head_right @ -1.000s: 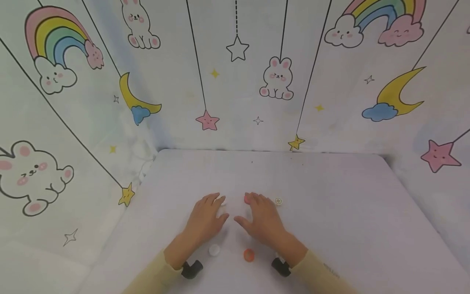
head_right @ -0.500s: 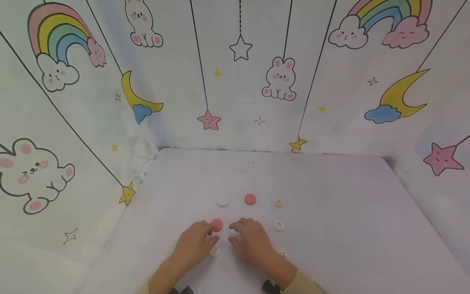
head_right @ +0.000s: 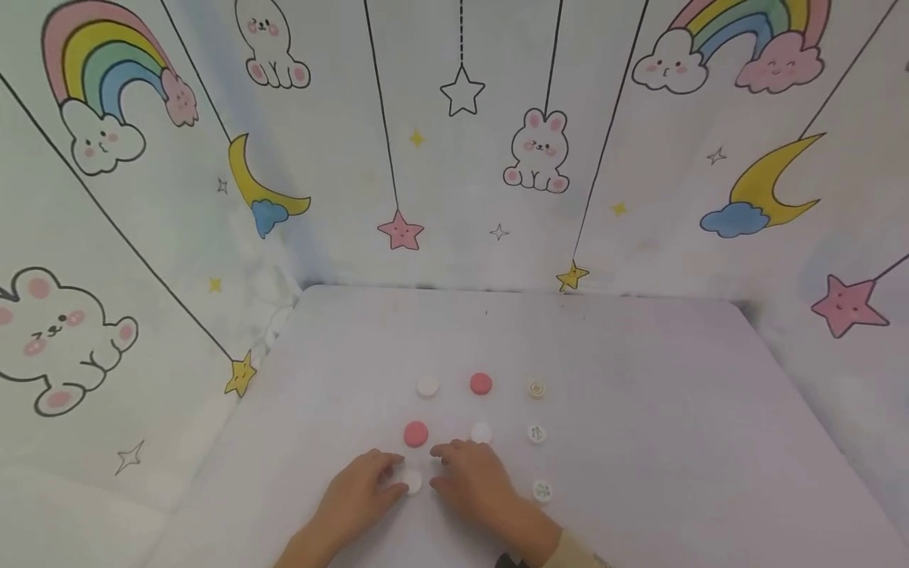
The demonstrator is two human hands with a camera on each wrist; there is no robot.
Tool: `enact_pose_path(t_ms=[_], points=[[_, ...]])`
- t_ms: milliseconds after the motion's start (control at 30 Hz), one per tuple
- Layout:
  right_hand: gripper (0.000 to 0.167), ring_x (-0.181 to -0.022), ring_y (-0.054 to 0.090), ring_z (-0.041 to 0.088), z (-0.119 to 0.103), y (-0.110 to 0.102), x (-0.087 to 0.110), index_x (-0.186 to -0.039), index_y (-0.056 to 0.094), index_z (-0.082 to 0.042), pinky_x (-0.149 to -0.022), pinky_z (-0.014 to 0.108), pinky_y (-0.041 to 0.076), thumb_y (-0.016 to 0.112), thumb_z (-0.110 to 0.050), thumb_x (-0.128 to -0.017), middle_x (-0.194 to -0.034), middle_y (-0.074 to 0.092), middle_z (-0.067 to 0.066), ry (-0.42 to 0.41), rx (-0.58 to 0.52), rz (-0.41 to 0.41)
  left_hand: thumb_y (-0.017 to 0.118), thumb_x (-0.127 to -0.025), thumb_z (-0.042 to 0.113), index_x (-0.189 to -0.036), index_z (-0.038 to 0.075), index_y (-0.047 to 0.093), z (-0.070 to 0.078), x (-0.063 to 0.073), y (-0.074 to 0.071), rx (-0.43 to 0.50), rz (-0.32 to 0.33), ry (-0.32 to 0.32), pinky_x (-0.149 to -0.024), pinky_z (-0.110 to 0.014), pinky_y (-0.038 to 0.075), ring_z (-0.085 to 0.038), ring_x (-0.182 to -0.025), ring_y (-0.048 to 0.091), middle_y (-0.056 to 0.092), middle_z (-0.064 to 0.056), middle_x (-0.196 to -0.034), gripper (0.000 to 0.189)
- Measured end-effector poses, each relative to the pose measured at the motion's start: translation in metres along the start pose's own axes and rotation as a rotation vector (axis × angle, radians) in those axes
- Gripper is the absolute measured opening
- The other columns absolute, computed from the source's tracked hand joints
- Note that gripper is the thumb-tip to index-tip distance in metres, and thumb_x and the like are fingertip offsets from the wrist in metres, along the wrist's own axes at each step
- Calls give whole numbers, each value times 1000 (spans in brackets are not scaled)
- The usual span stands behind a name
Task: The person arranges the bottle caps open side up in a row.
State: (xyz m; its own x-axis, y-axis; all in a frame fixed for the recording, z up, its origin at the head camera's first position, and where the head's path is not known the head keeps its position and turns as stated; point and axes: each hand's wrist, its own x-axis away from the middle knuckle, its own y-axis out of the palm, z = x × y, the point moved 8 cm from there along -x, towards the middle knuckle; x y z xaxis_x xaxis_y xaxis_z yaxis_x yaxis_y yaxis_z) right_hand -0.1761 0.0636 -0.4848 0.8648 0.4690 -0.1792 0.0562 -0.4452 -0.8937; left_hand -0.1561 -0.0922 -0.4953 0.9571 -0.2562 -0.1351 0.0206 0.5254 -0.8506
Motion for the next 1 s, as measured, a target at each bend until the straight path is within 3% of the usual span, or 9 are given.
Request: enact_pose_path(t_ms=[100, 200, 400, 767, 1000], points=[[34, -79, 63, 11, -4, 8, 4, -106, 72, -13, -73, 32, 52, 82, -23, -76, -87, 69, -6, -6, -12, -23, 81, -78, 29, -108, 13, 68, -6, 8, 5, -7, -11, -9, -66, -28, 46, -8, -79, 50, 56, 10, -87, 36], [35, -79, 63, 11, -5, 15, 7, -106, 72, -13, -74, 32, 52, 83, -24, -75, -88, 68, -7, -15, 0, -27, 82, -75, 28, -108, 13, 68, -8, 12, 6, -13, 19, 12, -67, -28, 46, -9, -80, 50, 56, 9, -88, 38], [37, -77, 58, 10, -5, 19, 3, -104, 71, -14, -70, 32, 48, 85, -27, -73, -87, 63, -8, -51, 55, 20, 85, -70, 21, -105, 14, 69, -6, 5, 7, -21, 76, 69, -69, -29, 45, -12, -81, 51, 57, 6, -91, 40], [37, -80, 57, 12, -8, 21, -2, -101, 73, -15, -70, 33, 44, 87, -26, -68, -87, 59, -6, -80, 104, 56, 86, -71, 19, -102, 15, 69, -7, -13, 19, -30, 0, 100, -68, -26, 43, -9, -79, 46, 54, 6, -86, 36], [32, -83, 58, 12, -12, 30, -6, -98, 73, -18, -73, 33, 43, 87, -27, -70, -87, 58, -8, -86, 86, 44, 86, -70, 17, -97, 15, 68, -6, -14, 16, -31, -36, 137, -67, -24, 42, -8, -77, 45, 52, 6, -82, 32]])
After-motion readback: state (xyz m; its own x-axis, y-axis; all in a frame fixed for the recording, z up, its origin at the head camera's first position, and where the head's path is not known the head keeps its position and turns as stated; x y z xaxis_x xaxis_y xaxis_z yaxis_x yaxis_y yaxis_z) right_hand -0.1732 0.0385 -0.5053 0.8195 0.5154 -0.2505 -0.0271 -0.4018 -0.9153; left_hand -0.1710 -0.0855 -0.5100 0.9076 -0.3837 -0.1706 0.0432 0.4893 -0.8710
